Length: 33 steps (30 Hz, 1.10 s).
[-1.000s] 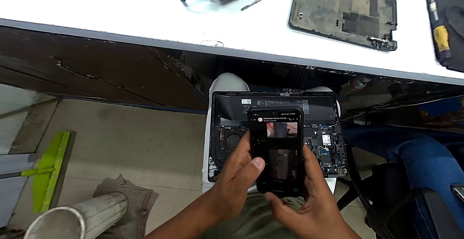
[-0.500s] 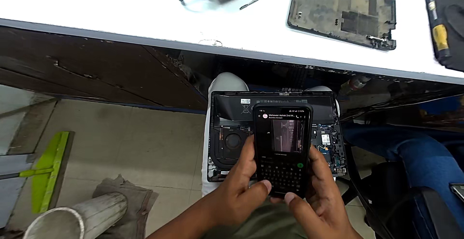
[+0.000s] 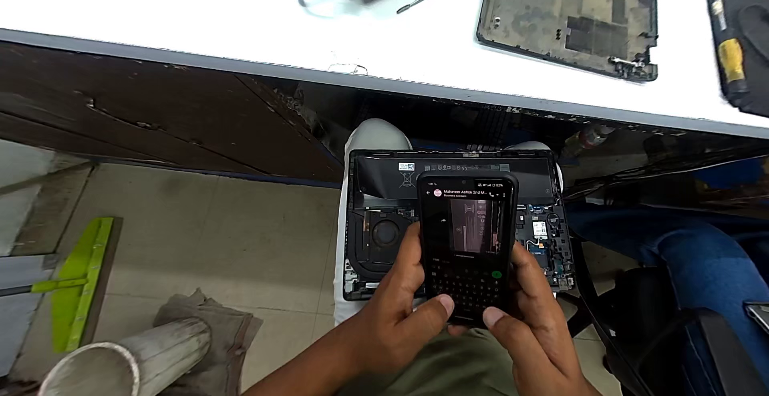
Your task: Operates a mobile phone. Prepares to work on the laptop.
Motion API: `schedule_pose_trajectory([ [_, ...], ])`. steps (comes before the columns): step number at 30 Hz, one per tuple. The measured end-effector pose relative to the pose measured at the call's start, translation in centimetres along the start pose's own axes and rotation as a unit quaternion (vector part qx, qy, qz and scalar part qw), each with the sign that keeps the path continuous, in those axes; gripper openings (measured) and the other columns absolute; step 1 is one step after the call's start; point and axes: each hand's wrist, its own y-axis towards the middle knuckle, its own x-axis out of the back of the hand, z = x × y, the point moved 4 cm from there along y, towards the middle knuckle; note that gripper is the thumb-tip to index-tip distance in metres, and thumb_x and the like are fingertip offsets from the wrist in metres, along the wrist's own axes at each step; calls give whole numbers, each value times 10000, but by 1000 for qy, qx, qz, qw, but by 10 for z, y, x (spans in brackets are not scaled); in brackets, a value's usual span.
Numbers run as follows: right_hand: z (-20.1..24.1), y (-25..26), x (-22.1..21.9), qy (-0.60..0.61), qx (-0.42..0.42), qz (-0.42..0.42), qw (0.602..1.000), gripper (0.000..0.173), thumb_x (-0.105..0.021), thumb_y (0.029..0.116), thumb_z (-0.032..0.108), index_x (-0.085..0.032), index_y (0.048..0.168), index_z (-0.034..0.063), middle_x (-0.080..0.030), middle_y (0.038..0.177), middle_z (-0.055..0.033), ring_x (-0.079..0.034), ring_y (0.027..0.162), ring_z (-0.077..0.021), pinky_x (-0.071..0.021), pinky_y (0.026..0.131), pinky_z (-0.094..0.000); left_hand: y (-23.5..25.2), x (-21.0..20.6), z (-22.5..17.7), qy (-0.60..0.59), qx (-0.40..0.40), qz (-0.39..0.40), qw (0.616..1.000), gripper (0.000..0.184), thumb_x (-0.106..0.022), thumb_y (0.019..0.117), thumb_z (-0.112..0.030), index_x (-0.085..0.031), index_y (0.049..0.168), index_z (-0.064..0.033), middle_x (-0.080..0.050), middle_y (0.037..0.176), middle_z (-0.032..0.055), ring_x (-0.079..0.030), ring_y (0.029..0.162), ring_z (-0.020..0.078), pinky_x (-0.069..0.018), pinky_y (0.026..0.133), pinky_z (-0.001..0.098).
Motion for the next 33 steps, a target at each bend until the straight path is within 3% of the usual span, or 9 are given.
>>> schedule_pose_trajectory([
  [7,0,0,-1,2,4,1,1000,637,-385,943,4,-267,1566,66,-604,1267,-169,-706,1034,-296,-671,699,-468,0,1,0,0,-1,1,1000,728,-533,949,-110,-178,1575,-213,-555,1382,96,-613,1218,251,-567,986,431],
  [15,1,1,-2,-7,-11,-20,1000,535,-452,1038,82,-301,1551,59,-624,1238,-163,-714,1010,-292,-676,711,-446,0,1,-1,-5,-4,5,1000,730,-528,945,-90,-179,1573,-217,-557,1377,97,-618,1208,257,-575,973,437],
  [19,0,-1,-1,5,-9,1,1000,649,-488,970,77,-257,1577,86,-610,1280,-170,-711,1020,-304,-671,722,-465,1,0,-1,8,5,-13,1000,667,-493,1003,-105,-178,1582,-203,-575,1359,96,-625,1198,238,-571,978,409],
  [23,0,0,-2,1,-13,-4,1000,727,-509,919,11,-237,1588,96,-612,1278,-166,-717,1010,-308,-673,720,-472,1,1,-1,-1,1,-10,1000,679,-500,996,-126,-169,1584,-206,-571,1364,93,-617,1206,233,-563,988,410],
  [29,2,1,-1,1,-10,0,1000,655,-480,960,69,-255,1574,81,-613,1270,-167,-713,1024,-303,-673,710,-467,1,3,0,-8,-1,2,1000,740,-518,981,-169,-118,1603,-204,-530,1418,106,-586,1258,256,-549,1016,444],
  [33,2,1,-1,1,-10,-2,1000,644,-470,959,70,-262,1568,80,-621,1257,-164,-717,1007,-301,-673,704,-463,1,3,0,-6,-1,1,1000,718,-525,983,-197,-144,1591,-200,-538,1407,102,-593,1248,255,-551,1011,442],
])
